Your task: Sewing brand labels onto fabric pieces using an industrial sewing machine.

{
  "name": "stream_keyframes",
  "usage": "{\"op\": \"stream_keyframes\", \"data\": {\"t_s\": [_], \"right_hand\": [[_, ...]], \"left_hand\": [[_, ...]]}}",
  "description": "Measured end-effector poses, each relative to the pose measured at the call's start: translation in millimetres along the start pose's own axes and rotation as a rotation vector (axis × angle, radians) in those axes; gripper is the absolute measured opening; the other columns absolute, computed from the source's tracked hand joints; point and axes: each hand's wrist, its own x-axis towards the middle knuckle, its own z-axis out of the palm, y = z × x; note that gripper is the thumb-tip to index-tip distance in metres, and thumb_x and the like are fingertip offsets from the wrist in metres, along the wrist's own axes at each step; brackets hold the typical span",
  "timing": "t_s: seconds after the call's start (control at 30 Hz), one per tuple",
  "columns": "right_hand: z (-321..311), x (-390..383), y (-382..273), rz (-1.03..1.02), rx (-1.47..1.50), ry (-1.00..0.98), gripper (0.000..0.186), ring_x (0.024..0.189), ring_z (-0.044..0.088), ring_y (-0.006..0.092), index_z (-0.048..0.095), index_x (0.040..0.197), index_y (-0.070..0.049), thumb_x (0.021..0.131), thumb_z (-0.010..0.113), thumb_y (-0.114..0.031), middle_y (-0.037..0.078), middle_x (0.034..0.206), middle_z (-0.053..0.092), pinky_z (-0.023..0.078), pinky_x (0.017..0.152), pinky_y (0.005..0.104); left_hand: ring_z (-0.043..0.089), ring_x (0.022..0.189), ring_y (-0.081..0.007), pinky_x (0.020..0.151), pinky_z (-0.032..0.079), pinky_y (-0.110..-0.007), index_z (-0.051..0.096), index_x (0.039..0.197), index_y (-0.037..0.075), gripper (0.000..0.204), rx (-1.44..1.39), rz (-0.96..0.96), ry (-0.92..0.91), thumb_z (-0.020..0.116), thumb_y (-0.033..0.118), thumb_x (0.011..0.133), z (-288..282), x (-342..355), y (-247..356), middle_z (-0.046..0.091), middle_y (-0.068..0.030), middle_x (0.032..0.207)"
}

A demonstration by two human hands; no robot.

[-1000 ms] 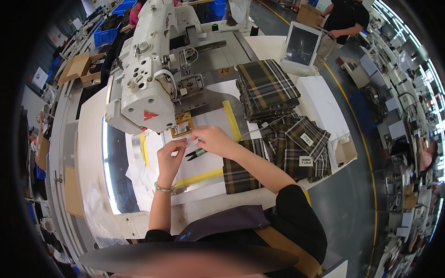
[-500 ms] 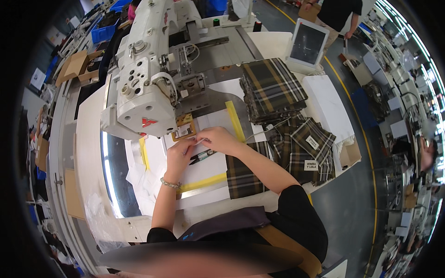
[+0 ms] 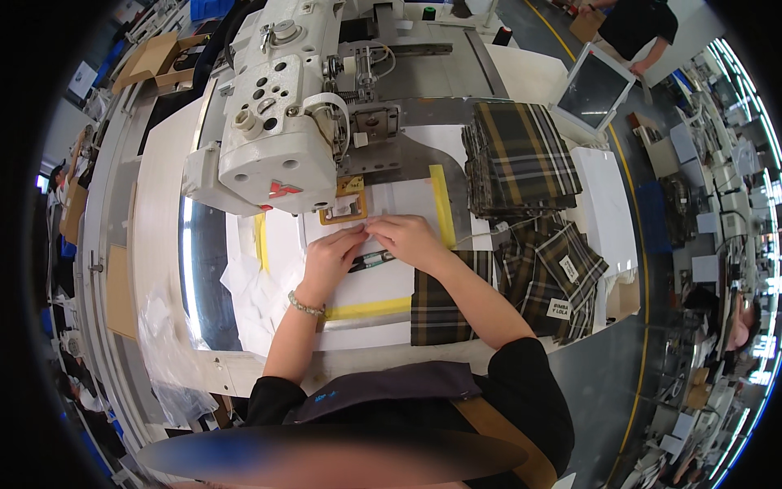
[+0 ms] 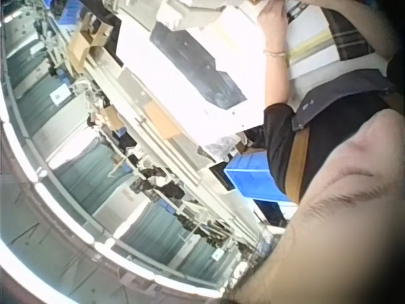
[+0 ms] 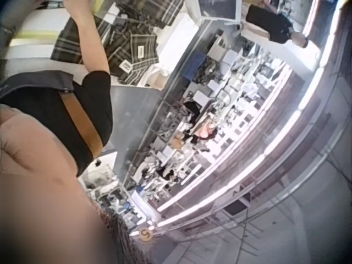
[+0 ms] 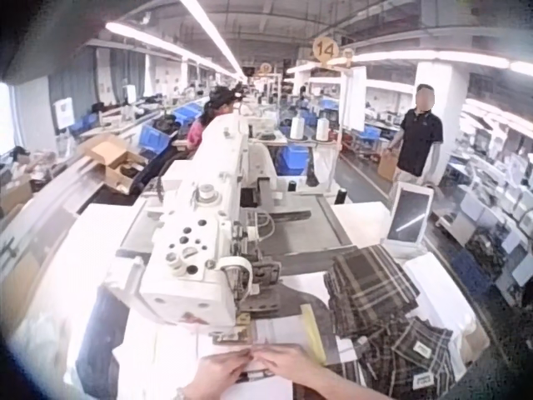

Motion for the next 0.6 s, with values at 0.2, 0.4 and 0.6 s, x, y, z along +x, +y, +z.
{"op": "stream_keyframes", "data": {"t_s": [0.2, 0.4, 0.6], "right_hand": [[1, 0, -2, -0.026, 0.0, -0.003, 0.015, 0.089, 0.07, 0.0246, 0.07, 0.093, -0.004, 0.078, 0.069, 0.0, 0.009, 0.101, 0.072, 0.058, 0.077, 0.0324], [3, -2, -1, -0.01, 0.0, -0.053, 0.018, 0.094, 0.068, 0.0268, 0.07, 0.095, -0.004, 0.078, 0.067, 0.002, 0.009, 0.104, 0.071, 0.057, 0.08, 0.0341], [5, -3, 0, -0.055, -0.126, -0.154, 0.032, 0.108, 0.062, 0.0319, 0.068, 0.105, -0.007, 0.076, 0.063, 0.005, 0.009, 0.118, 0.066, 0.049, 0.101, 0.0402]], "left_hand": [[0.069, 0.079, -0.0248, 0.067, 0.057, -0.034, 0.07, 0.09, 0.006, 0.012, 0.058, 0.027, -0.014, 0.068, 0.004, 0.078, 0, 0, -1, 0.071, -0.0056, 0.101], [0.068, 0.079, -0.0274, 0.068, 0.056, -0.035, 0.069, 0.095, 0.004, 0.017, 0.1, 0.004, -0.009, 0.069, 0.006, 0.079, -4, 1, 3, 0.07, -0.0082, 0.098], [0.068, 0.082, -0.0225, 0.068, 0.055, -0.035, 0.067, 0.09, 0.006, 0.012, 0.254, 0.029, 0.076, 0.069, 0.011, 0.079, -10, -1, 10, 0.069, -0.0066, 0.091]]}}
